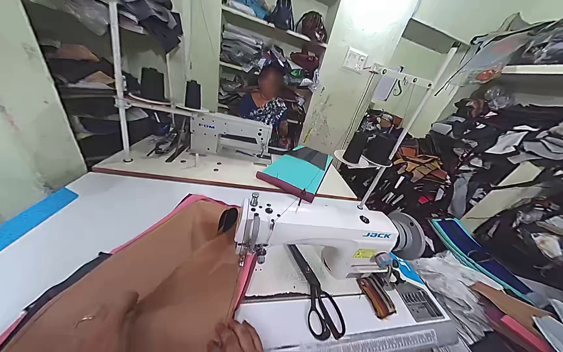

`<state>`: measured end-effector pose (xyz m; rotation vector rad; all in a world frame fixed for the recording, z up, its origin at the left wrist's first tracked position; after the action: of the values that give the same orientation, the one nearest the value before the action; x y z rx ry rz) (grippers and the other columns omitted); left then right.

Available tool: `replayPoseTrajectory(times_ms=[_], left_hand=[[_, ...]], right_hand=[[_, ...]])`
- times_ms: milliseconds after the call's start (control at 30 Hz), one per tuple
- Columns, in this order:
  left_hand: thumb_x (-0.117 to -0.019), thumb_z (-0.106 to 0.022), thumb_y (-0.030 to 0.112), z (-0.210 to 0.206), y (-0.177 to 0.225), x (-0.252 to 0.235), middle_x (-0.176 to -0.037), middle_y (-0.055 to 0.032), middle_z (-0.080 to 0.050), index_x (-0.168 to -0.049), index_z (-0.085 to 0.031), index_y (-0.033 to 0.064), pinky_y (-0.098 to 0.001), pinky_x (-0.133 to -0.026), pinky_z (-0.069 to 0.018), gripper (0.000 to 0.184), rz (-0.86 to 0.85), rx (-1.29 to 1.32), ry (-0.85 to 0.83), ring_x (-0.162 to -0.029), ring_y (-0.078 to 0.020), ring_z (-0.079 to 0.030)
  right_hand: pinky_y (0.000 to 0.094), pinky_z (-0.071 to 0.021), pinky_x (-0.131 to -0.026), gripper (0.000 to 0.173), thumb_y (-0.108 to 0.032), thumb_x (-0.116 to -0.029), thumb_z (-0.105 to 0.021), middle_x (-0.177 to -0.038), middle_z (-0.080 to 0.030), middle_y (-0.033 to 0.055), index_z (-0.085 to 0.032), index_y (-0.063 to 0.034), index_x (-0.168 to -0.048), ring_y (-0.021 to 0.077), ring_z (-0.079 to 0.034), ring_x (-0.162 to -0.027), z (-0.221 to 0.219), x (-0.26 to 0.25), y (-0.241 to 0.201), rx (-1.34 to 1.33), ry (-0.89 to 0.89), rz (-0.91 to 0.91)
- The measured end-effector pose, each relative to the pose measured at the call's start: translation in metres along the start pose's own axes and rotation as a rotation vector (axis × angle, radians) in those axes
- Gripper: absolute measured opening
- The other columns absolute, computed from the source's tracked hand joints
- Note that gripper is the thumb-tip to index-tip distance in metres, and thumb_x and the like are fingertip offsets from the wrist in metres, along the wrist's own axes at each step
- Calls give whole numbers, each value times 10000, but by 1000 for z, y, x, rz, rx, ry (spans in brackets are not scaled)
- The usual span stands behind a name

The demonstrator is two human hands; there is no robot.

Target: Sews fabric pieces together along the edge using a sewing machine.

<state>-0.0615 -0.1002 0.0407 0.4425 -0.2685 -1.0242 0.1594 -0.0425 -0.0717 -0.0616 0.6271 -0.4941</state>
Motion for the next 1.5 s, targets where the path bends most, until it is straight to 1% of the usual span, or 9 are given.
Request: replayPoseTrajectory(times_ms=[200, 300, 433, 533, 667, 767, 933, 1033, 1500], left_hand=[[-1125, -371, 249, -3, -16, -36, -1322, -335, -602, -1382, -537, -53, -668, -1016, -448, 430, 18, -103, 73, -1220, -524, -598], [-1074, -536, 182, -14, -40, -38, -1092, -333, -668, -1195, -619, -83, -692, -868, -494, 302, -82, -136, 135, -1017, -534, -664], [-1096, -467, 263, -9, -38, -26, -1214, -355, -635, -1270, -580, -91, -697, -952, -463, 410, -50, -164, 28, -1134, -551, -627], [-1047, -588, 175, -16, -47, -28, -1030, -344, -679, -1159, -633, -101, -701, -830, -502, 301, -139, -154, 140, -963, -552, -674], [-1041, -606, 201, -14, -38, -32, -1171, -357, -646, -1292, -581, -73, -717, -918, -470, 372, -46, -241, 104, -1094, -559, -636], [-917, -645, -32, -31, -18, -34, -1290, -420, -559, -1357, -539, -98, -809, -905, -425, 457, -357, -382, 342, -1150, -659, -557], [-1050, -512, 165, -41, 61, -35, -1510, -219, -524, -1403, -582, -17, -634, -1119, -379, 403, -915, -385, -305, -1410, -444, -473], [-1069, -519, 263, -63, 57, -68, -1577, -176, -454, -1491, -522, 87, -654, -1175, -255, 458, -901, -437, -553, -1458, -446, -395], [-1100, -419, 234, -76, 88, -50, -1592, -127, -444, -1490, -505, 34, -491, -1232, -267, 447, -655, -532, -617, -1503, -320, -365]], right_hand=[[525, -514, -1030, 359, -170, -908, -595, -1357, -672, 116, -725, -79, -1230, 327, -615, -1291, -17, -3, -8, 15, 47, 57], [502, -497, -1051, 413, -169, -876, -559, -1379, -658, 105, -711, -70, -1247, 310, -604, -1301, -25, 4, -8, 26, 64, 47], [526, -493, -1049, 512, -159, -807, -607, -1430, -618, 137, -670, -37, -1299, 328, -577, -1336, -29, 14, -8, 25, 65, 44], [557, -481, -1046, 661, -215, -743, -728, -1460, -586, 165, -625, -18, -1366, 361, -565, -1341, -33, 24, -13, 127, 44, 56], [513, -493, -1041, 345, -107, -909, -598, -1300, -702, 95, -714, -71, -1232, 290, -640, -1252, -45, 16, -22, 327, 128, 72], [568, -493, -994, 252, -93, -892, -597, -1161, -754, 62, -775, -107, -1069, 312, -664, -1187, -46, 6, -24, 359, 104, 136], [495, -552, -884, 201, -112, -889, -563, -1020, -760, 28, -760, -152, -902, 254, -711, -1030, -40, -5, -22, 383, 160, 231], [419, -589, -836, 207, -82, -899, -558, -948, -770, 57, -762, -99, -867, 242, -740, -947, -24, -9, -12, 278, 182, 306], [351, -603, -841, 177, -32, -865, -567, -947, -774, 33, -727, -105, -845, 202, -745, -967, 9, 4, 28, 119, 166, 255]])
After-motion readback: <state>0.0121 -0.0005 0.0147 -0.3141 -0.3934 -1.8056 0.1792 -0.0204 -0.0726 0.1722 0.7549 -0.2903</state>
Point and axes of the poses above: each hand's wrist, its own x-axis away from the middle knuckle, its own z-axis out of the back of the hand, y = z × x, the point moved 1 cm from there along -x, towards the middle knuckle
